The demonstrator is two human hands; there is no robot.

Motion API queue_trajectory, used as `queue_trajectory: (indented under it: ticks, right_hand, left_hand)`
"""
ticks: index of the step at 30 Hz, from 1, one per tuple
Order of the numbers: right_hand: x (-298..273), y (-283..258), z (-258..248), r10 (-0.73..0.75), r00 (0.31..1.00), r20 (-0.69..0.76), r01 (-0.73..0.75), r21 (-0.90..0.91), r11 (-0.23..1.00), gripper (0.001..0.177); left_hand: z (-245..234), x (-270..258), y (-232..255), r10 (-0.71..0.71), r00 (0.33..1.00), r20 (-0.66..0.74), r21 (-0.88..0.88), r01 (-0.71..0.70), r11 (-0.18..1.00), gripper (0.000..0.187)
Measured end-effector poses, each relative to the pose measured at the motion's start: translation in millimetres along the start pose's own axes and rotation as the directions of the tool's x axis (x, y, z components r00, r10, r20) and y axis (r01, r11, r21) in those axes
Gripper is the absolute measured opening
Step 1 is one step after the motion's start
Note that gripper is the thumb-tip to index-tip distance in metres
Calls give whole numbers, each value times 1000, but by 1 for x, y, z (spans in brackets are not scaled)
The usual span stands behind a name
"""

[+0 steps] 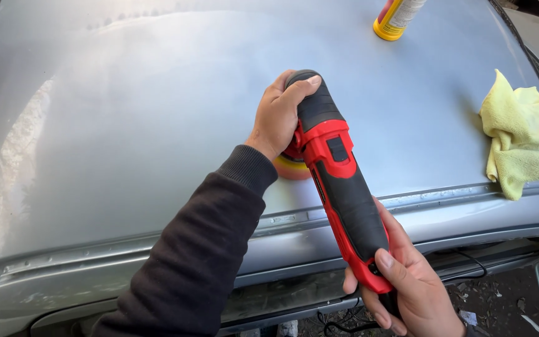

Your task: The person uses a red and black electric polisher with a yellow pad to buff the hood of a silver car. After polishing, they wipe the surface with a yellow microfiber cloth to remove residue.

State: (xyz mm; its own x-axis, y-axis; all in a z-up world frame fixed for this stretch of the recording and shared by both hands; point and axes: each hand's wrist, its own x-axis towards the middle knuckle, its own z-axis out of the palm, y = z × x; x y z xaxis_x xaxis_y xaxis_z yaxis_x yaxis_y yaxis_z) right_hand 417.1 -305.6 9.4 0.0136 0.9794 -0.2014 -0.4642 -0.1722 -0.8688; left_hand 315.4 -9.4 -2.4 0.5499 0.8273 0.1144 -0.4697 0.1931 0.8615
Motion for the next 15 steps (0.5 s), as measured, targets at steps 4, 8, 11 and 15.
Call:
queue_trajectory:
  ticks: [4,8,11,15]
  right_hand:
    - [-20,11,-4,31,1000,0,-31,35,999,81]
    - [-33,18,-14,131,990,55,-133,24,991,93]
    - [-39,27,-23,183,977,112,-186,13,983,102]
    - [-46,32,-25,208,961,181,-221,52,974,107]
  left_hand:
    - [4,-23,-4,0,1000,-15,-12,0,1000,31]
    - [9,-47,4,-30,999,-16,-28,30,999,27]
    - [5,-63,-1,0,1000,-4,-35,0,999,26]
    - [4,-82,9,-25,999,-41,-52,23,998,25]
